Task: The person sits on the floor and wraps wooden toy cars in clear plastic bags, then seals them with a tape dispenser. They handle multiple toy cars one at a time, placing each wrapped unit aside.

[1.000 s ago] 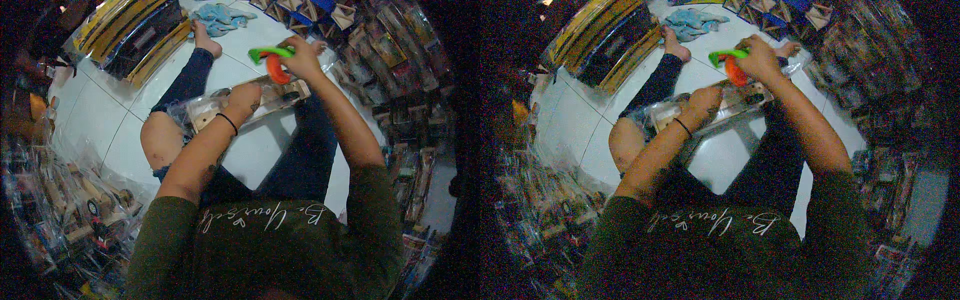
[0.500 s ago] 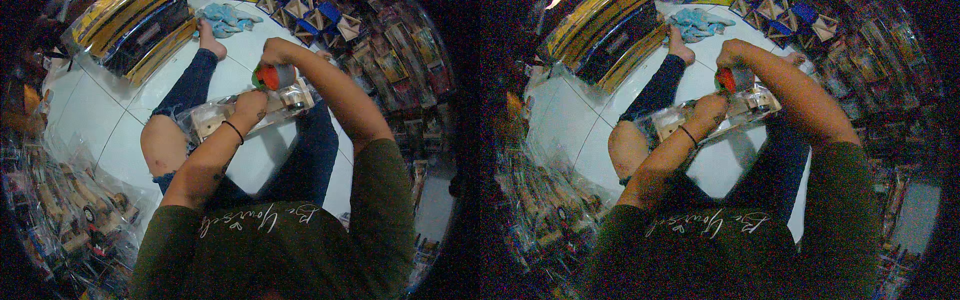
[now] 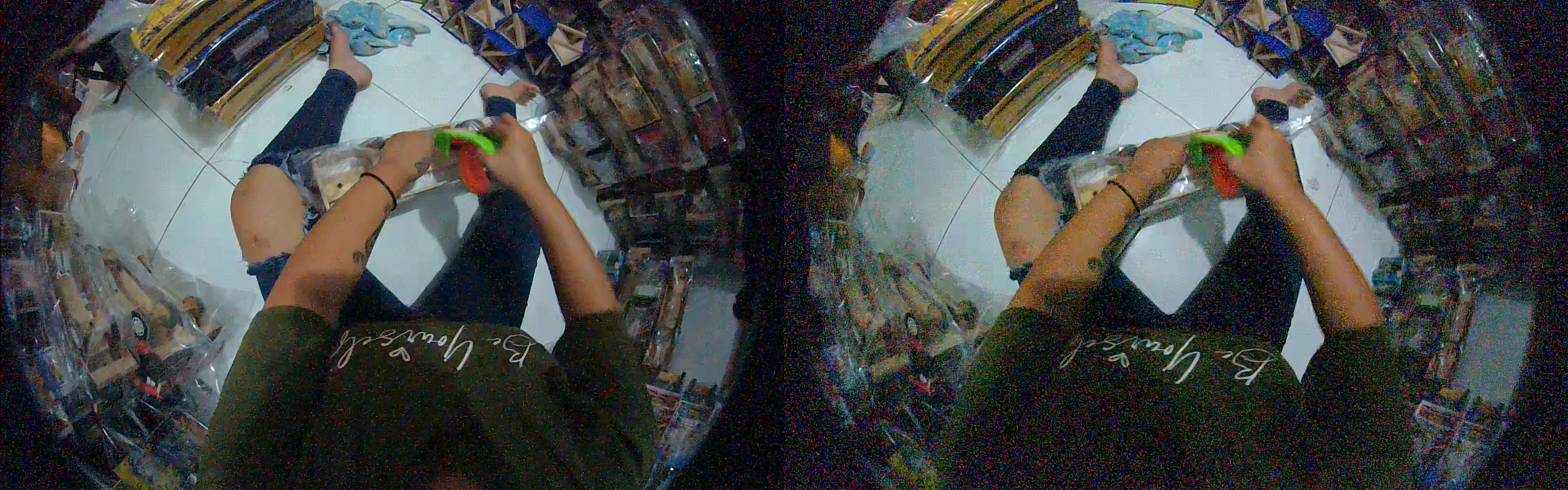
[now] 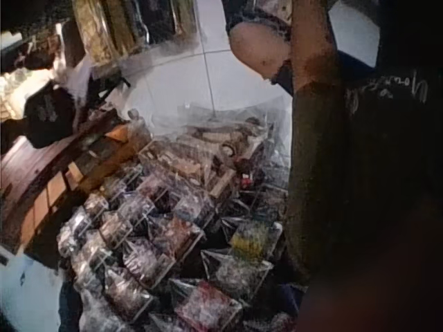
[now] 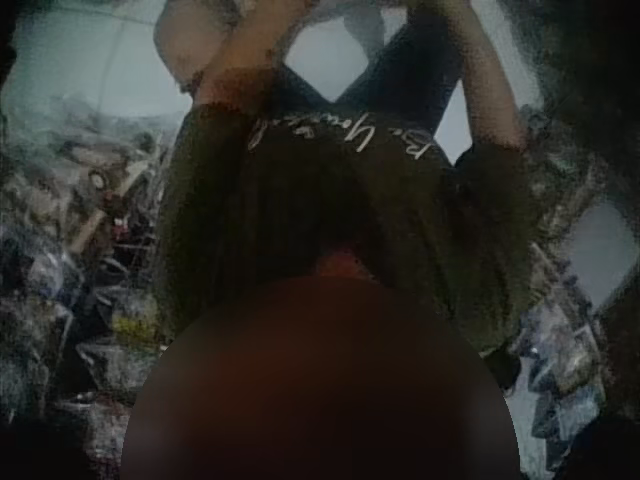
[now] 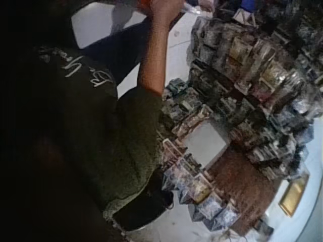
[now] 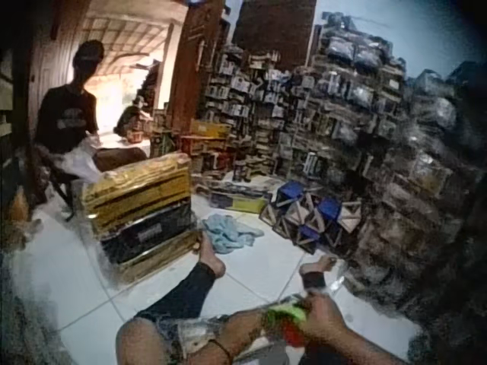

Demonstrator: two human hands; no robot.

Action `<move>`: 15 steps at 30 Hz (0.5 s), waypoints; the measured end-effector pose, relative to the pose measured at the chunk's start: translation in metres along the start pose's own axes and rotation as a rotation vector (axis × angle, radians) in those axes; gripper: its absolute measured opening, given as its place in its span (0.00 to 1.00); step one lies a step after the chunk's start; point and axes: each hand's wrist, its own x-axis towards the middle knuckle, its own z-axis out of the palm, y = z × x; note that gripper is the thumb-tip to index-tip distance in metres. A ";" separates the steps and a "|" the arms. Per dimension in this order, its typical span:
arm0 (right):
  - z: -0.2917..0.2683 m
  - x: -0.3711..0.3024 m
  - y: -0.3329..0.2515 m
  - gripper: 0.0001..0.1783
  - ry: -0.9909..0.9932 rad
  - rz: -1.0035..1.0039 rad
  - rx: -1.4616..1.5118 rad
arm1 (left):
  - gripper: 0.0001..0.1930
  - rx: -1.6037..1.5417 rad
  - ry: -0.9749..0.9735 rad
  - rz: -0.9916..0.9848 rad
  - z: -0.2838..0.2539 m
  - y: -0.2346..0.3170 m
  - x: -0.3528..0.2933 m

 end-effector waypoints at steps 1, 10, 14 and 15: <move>0.006 -0.022 0.011 0.23 0.034 -0.018 0.131 | 0.12 0.029 -0.083 -0.017 -0.001 -0.002 0.002; 0.007 -0.158 -0.011 0.24 -0.050 0.206 0.237 | 0.17 0.139 -0.098 -0.015 0.004 -0.006 0.005; 0.046 -0.147 -0.003 0.24 -0.004 0.047 0.128 | 0.19 0.149 -0.068 -0.010 0.002 -0.005 0.003; 0.058 -0.140 0.000 0.25 0.043 0.059 0.113 | 0.18 0.160 -0.087 0.000 0.001 -0.005 0.002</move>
